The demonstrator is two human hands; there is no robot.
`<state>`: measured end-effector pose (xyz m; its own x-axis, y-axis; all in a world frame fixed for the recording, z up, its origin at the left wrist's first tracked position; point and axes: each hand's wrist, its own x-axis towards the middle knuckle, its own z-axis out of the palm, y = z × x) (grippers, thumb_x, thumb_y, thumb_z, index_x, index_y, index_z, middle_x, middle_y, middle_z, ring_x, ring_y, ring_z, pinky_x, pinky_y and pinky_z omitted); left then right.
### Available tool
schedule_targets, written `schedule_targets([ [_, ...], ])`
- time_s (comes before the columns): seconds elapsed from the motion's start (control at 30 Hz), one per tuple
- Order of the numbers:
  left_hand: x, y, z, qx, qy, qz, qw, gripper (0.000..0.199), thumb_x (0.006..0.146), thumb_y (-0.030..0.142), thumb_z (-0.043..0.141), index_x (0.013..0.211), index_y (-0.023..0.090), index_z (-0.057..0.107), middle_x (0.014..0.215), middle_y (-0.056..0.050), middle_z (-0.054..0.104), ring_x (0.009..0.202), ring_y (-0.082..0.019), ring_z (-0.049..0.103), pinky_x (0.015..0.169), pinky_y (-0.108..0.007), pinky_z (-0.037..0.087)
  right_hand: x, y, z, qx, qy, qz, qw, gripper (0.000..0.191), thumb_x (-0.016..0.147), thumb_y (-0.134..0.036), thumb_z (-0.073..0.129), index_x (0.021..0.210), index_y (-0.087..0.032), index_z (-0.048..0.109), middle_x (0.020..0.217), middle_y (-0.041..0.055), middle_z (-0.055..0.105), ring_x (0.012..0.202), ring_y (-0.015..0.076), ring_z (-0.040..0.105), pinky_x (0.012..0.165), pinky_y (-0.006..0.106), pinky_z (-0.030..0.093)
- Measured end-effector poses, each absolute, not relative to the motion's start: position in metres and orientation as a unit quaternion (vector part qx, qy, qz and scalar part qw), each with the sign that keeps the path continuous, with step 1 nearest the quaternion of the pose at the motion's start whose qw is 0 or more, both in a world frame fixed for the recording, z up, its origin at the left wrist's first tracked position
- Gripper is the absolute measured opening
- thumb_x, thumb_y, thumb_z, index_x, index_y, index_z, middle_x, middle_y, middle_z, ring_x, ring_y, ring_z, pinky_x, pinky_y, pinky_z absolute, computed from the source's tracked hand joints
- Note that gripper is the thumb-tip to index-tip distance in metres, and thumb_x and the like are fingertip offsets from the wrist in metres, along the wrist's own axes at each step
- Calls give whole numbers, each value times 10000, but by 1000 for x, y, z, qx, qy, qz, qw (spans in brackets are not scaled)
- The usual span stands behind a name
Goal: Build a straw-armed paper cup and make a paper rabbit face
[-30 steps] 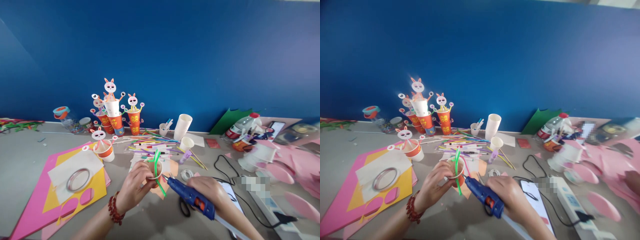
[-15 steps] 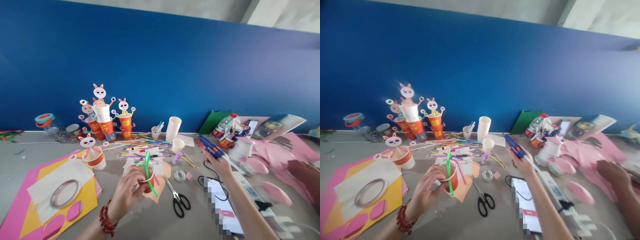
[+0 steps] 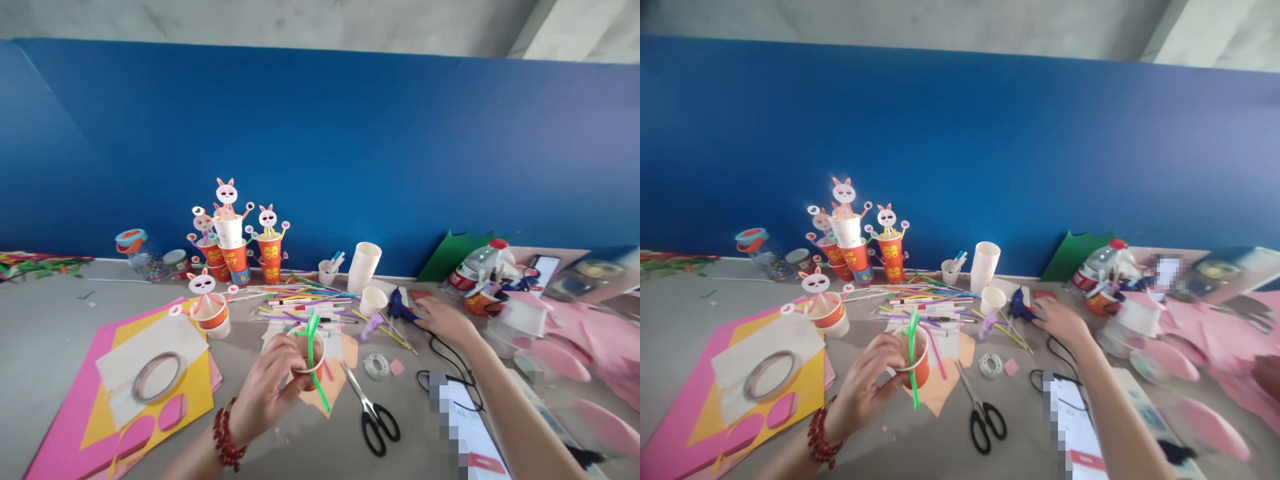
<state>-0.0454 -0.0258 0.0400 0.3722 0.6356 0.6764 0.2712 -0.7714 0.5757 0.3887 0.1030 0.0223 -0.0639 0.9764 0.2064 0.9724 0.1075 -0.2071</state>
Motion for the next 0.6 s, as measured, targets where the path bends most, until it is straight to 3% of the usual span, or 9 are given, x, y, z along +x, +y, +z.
schedule_targets([
  [0.1, -46, -25, 38, 803, 281, 487, 199, 115, 903, 112, 616, 939, 196, 546, 824, -50, 647, 846, -200, 552, 764, -339, 494, 352, 63, 43, -645, -735, -2, 210, 303, 897, -434, 552, 1079, -201, 619, 1085, 130, 693, 917, 273, 680, 788, 371, 541],
  [0.2, -43, -24, 36, 800, 281, 482, 221, 86, 910, 128, 610, 934, 196, 563, 847, -57, 650, 873, -207, 560, 784, -351, 500, 280, 8, 53, -478, -795, 53, 369, 258, 926, -345, 587, 1147, -214, 602, 1156, 132, 664, 943, 242, 679, 785, 347, 567],
  [0.27, -40, -25, 35, 797, 281, 483, 228, 79, 912, 132, 609, 934, 199, 572, 870, -61, 658, 892, -209, 568, 801, -355, 504, 231, -20, 53, -380, -844, 76, 371, 322, 898, -302, 647, 1208, -237, 592, 1255, 137, 632, 1144, 275, 623, 914, 385, 546],
  [0.33, -39, -27, 36, 795, 280, 487, 230, 76, 912, 135, 612, 928, 202, 579, 888, -63, 664, 907, -211, 575, 810, -355, 507, 195, -33, 50, -331, -854, 93, 389, 374, 888, -274, 662, 1252, -240, 580, 1259, 134, 633, 1189, 275, 605, 959, 388, 532],
  [0.6, -46, -32, 32, 808, 288, 458, 232, 96, 906, 103, 592, 906, 196, 564, 854, -45, 647, 884, -205, 553, 793, -344, 480, 167, -15, 37, -261, -822, 184, 472, 141, 879, -211, 650, 1017, -239, 655, 1004, 85, 675, 937, 227, 671, 827, 350, 562],
])
